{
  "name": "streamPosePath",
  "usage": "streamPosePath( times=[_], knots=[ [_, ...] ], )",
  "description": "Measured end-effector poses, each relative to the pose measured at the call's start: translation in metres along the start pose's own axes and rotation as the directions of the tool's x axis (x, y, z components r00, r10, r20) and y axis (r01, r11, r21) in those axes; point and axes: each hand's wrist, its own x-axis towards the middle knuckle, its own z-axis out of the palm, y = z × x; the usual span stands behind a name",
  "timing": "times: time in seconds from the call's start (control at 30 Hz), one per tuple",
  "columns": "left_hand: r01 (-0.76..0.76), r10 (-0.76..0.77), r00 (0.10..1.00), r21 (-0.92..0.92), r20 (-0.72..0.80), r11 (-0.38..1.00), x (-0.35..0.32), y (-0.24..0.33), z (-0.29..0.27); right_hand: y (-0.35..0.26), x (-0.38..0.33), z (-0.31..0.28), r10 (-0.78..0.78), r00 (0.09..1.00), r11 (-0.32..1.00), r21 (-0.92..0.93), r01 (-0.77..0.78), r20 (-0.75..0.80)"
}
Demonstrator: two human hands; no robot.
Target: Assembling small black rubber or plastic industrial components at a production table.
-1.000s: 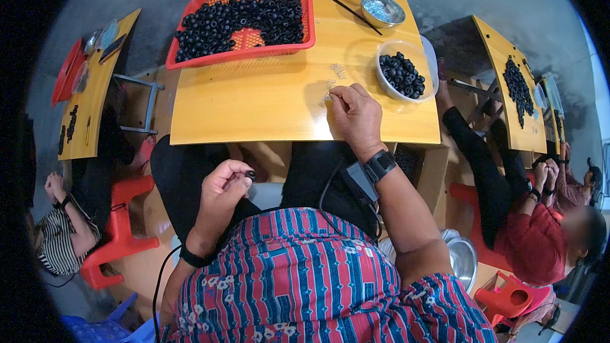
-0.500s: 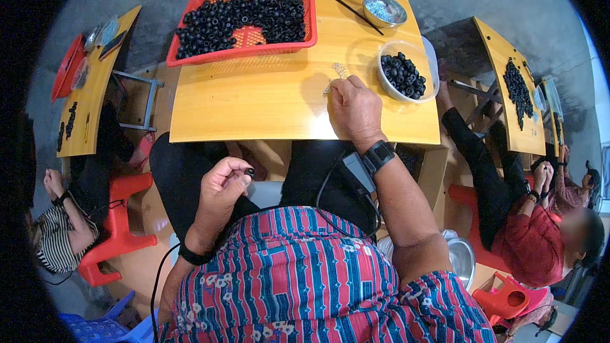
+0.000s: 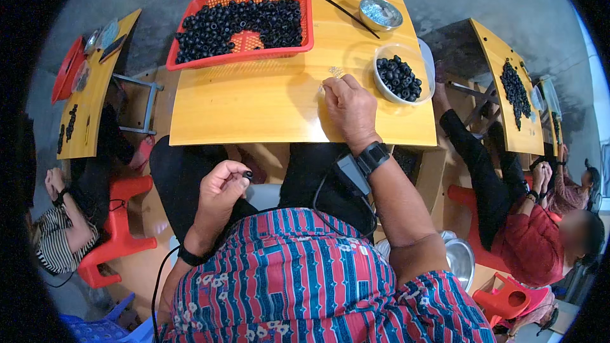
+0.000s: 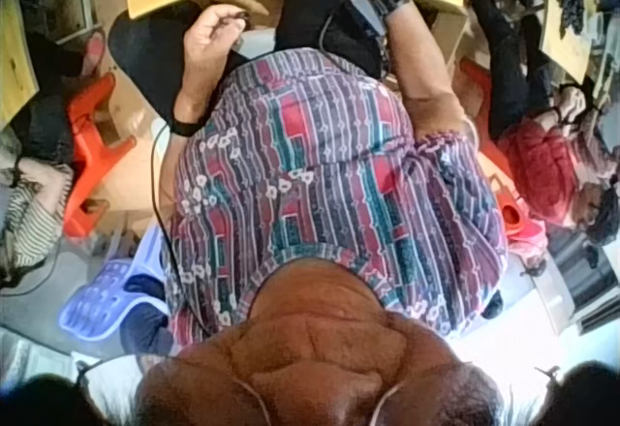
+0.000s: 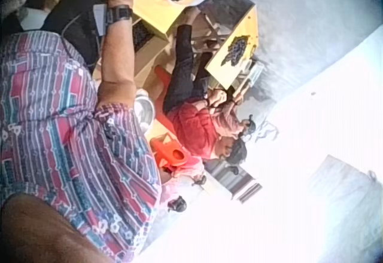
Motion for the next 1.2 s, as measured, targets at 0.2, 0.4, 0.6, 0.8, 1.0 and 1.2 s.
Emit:
streamPosePath(
  times=[0.2, 0.4, 0.6, 0.8, 1.0, 1.2],
  knots=[
    [0.002, -0.002, 1.000, 0.047, 0.001, 0.999, 0.000, 0.001, 0.000, 0.004, 0.001, 0.002, 0.020, 0.999, 1.000, 0.023, -0.020, 0.029],
    [-0.004, 0.004, 1.000, 0.033, -0.015, 0.999, 0.000, -0.001, -0.001, 0.001, 0.003, 0.001, 0.066, 0.997, 0.995, 0.073, -0.068, 0.034],
    [0.005, -0.005, 1.000, 0.021, -0.009, 1.000, 0.000, -0.002, -0.002, 0.001, 0.005, 0.000, 0.105, 0.994, 0.991, 0.083, -0.107, 0.019],
    [0.017, -0.017, 1.000, 0.047, 0.010, 0.999, 0.003, -0.002, -0.003, 0.003, 0.006, 0.006, 0.067, 0.998, 0.990, 0.121, -0.066, -0.005],
    [0.006, -0.006, 1.000, 0.017, -0.016, 1.000, 0.000, -0.002, -0.003, 0.001, 0.001, 0.006, 0.154, 0.988, 0.970, 0.184, -0.157, 0.027],
    [-0.005, 0.005, 1.000, 0.022, -0.004, 1.000, 0.003, -0.003, -0.003, 0.005, 0.002, 0.015, 0.213, 0.977, 0.944, 0.252, -0.211, 0.020]
  ],
)
